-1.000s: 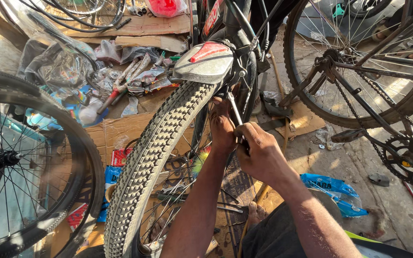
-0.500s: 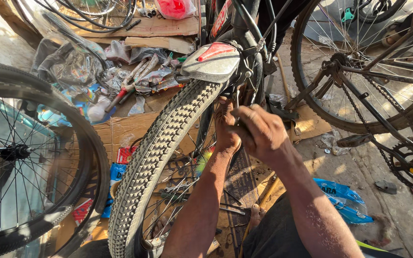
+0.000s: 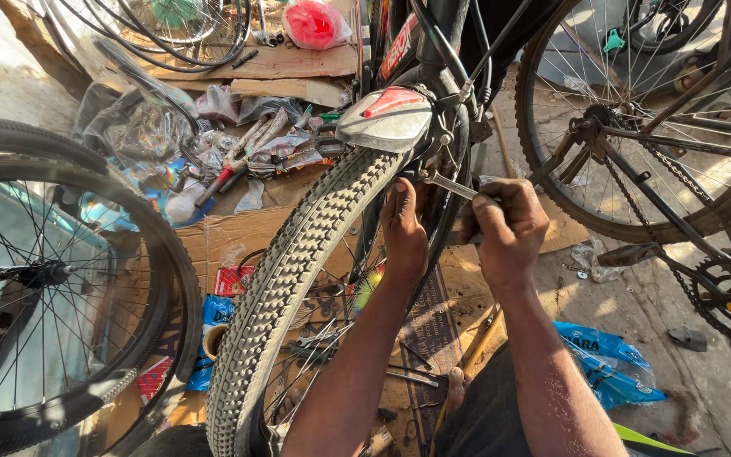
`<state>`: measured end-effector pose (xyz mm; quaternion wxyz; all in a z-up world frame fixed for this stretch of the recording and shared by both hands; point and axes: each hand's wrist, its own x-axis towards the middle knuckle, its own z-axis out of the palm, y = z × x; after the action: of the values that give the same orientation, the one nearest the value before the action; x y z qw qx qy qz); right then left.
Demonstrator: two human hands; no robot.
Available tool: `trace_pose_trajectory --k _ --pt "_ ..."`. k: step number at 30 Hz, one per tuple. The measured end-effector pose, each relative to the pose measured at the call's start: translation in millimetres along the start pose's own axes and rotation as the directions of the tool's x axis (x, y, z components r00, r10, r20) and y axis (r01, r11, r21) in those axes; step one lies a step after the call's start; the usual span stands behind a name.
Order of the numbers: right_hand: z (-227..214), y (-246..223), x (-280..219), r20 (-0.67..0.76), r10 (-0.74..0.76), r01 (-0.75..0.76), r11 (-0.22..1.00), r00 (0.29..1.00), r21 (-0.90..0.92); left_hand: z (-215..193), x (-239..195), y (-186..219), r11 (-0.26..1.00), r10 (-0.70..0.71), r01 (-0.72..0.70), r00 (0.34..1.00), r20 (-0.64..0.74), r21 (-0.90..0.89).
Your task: The person uses a wrench to tighten bolts on the front brake caliper of a bicycle. They then use a screwdriver to adjust the brake cable tension and test the brake lever. The person continues to adjust the brake pads and cable tension to ensure proper alignment and function.
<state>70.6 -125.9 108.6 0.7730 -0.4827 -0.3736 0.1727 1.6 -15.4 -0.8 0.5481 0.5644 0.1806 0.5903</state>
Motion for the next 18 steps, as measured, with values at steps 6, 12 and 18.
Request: trace_pose_trajectory --k 6,12,18 --pt "-12 33 -6 0.033 0.397 -0.398 0.910 0.917 0.115 4 7 39 0.894 -0.401 0.371 0.913 -0.076 -0.251" --pt "-29 36 2 0.014 0.478 -0.478 0.878 0.878 -0.001 3 16 33 0.932 -0.330 0.348 0.931 -0.156 0.106" --pt "-25 32 -4 -0.009 0.558 -0.543 0.810 0.830 0.221 15 21 47 0.907 -0.419 0.404 0.893 -0.165 -0.117"
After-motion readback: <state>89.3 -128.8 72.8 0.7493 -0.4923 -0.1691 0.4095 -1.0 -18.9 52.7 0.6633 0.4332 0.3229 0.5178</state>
